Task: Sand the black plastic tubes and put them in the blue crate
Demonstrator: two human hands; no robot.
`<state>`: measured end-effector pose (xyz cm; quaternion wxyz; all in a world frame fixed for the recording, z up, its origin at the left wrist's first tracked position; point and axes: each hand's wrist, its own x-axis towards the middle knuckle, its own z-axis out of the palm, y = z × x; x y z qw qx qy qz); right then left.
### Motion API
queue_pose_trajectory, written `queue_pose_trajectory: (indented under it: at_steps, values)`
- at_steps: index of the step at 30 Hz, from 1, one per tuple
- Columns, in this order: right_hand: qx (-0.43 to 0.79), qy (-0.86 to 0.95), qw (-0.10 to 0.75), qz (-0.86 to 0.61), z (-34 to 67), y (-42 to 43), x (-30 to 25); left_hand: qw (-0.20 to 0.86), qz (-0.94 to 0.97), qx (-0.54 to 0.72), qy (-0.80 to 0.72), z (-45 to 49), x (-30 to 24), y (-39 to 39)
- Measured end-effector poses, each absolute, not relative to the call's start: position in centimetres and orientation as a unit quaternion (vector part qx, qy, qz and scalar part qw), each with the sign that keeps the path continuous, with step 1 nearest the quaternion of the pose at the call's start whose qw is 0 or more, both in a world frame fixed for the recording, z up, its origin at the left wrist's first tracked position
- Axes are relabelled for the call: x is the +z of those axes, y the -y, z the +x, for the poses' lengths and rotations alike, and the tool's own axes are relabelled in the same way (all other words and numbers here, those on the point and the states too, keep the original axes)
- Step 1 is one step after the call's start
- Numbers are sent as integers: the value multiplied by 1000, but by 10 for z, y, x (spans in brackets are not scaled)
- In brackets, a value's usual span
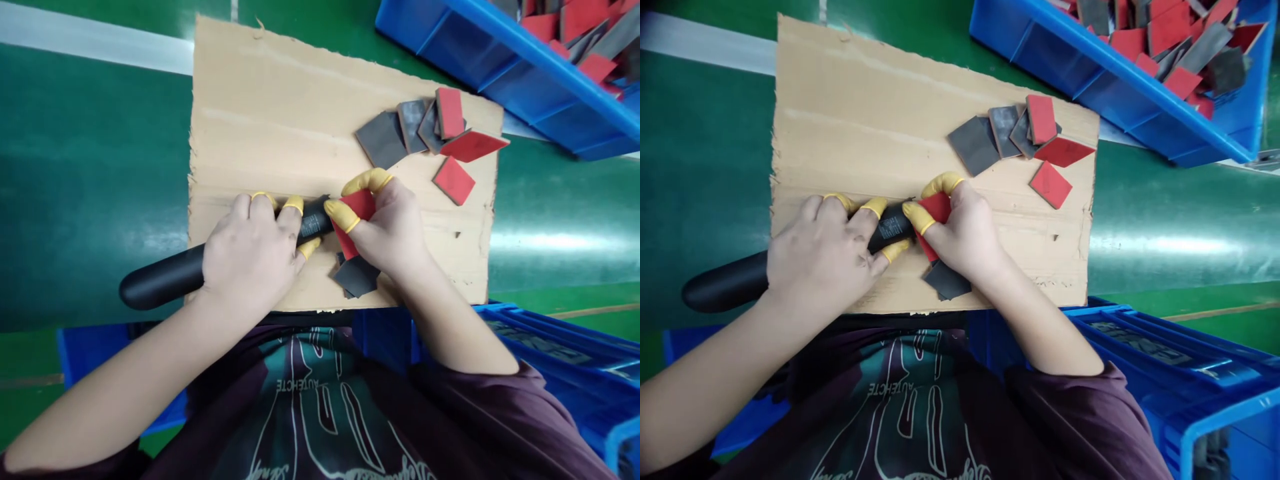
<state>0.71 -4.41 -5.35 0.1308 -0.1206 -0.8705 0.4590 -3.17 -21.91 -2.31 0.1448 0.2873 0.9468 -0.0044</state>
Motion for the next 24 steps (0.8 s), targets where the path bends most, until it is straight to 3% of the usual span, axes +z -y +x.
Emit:
queue_pose_trajectory:
  at_steps: [17, 24]
  values:
    - [414, 896, 94, -126, 9, 46, -52, 159, 275, 26, -948, -31, -24, 220]
    - [413, 892, 130, -128, 9, 48, -52, 168, 276, 42, -946, -33, -25, 221]
